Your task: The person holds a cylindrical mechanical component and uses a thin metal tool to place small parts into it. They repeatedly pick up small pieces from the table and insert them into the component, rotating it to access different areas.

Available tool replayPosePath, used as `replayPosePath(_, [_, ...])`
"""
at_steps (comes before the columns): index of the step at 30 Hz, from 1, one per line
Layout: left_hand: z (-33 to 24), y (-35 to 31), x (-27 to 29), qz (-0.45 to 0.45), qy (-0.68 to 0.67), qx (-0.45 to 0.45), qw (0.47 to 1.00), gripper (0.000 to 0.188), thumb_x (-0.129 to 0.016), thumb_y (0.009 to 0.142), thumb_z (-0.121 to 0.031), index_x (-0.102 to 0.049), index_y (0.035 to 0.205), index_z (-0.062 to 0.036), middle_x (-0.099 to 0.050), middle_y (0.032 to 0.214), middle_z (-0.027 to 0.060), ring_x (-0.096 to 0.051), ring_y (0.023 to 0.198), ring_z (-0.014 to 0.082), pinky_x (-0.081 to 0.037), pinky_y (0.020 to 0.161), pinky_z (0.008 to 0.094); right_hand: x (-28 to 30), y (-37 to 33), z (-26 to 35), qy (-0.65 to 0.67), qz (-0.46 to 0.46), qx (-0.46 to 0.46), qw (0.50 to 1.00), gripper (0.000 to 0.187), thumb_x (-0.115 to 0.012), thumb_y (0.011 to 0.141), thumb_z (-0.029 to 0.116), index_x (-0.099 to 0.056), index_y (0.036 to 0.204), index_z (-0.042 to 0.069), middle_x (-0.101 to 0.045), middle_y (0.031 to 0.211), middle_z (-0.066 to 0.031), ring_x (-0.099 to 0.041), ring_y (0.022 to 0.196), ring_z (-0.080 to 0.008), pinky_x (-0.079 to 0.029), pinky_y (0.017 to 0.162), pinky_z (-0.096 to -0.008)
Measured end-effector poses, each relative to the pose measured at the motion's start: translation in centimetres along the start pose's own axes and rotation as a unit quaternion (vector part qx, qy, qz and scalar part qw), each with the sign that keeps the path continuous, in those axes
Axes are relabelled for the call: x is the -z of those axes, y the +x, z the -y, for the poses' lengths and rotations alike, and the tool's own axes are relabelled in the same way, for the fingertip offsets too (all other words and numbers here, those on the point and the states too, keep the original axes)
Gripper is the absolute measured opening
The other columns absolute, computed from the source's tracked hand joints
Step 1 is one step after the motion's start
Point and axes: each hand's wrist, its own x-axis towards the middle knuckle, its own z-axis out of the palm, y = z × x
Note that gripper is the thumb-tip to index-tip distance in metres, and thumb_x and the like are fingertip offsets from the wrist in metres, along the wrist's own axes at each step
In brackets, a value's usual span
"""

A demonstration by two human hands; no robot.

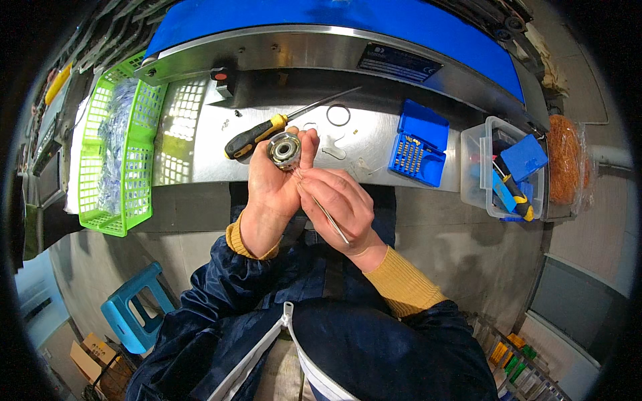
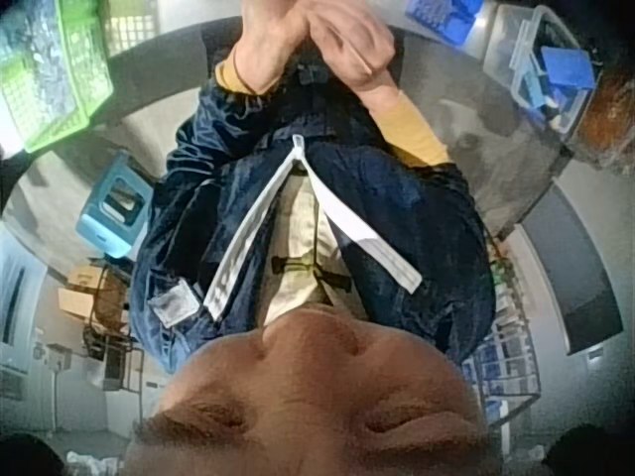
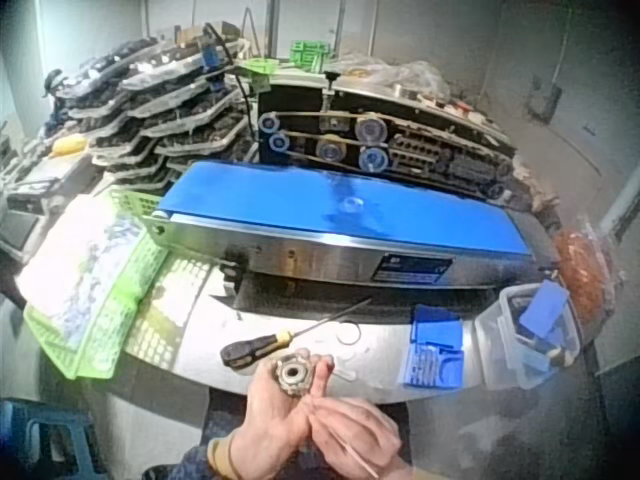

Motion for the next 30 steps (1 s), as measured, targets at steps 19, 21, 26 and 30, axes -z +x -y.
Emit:
replayPosePath(19, [0.20,0.05,0.12,-0.011,0.003,-0.004,1.000,0.027,-0.043,0.099,-0.016,-0.057,0.097,0.0076,-0.062,0.092,0.0204,-0.066,0.094,0.0358,-0.066,0.079,0.0381,0.20,0.16,0.17,-0.011,0.014,-0.005,1.000,0.022,-0.076,0.078,-0.005,-0.067,0.098,-0.005,-0.069,0.101,-0.0156,-0.070,0.086,-0.0284,-0.058,0.073,-0.0344])
replayPosePath(21, [0.13,0.13,0.15,0.001,0.009,0.003,1.000,0.027,-0.043,0.099,-0.015,-0.057,0.097,0.0077,-0.062,0.092,0.0203,-0.066,0.094,0.0358,-0.066,0.079,0.0382,0.21,0.15,0.17,-0.016,0.015,-0.004,1.000,0.022,-0.076,0.079,-0.005,-0.067,0.099,-0.005,-0.069,0.102,-0.0156,-0.070,0.087,-0.0282,-0.058,0.073,-0.0343])
replayPosePath(26, [0.24,-0.04,0.20,0.008,0.014,-0.002,1.000,0.028,-0.043,0.099,-0.016,-0.057,0.096,0.0079,-0.063,0.092,0.0200,-0.066,0.094,0.0357,-0.065,0.080,0.0371,0.13,0.14,0.13,-0.010,0.010,-0.003,1.000,0.022,-0.076,0.078,-0.005,-0.066,0.099,-0.004,-0.069,0.101,-0.0154,-0.070,0.085,-0.0286,-0.058,0.073,-0.0343])
replayPosePath(30, [0.22,-0.05,0.04,-0.001,0.013,-0.008,1.000,0.028,-0.042,0.099,-0.016,-0.057,0.096,0.0080,-0.063,0.093,0.0200,-0.067,0.094,0.0352,-0.065,0.081,0.0364,0.22,0.14,0.11,-0.019,0.009,0.006,1.000,0.024,-0.076,0.078,-0.006,-0.066,0.099,-0.004,-0.070,0.101,-0.0154,-0.071,0.085,-0.0288,-0.058,0.072,-0.0342])
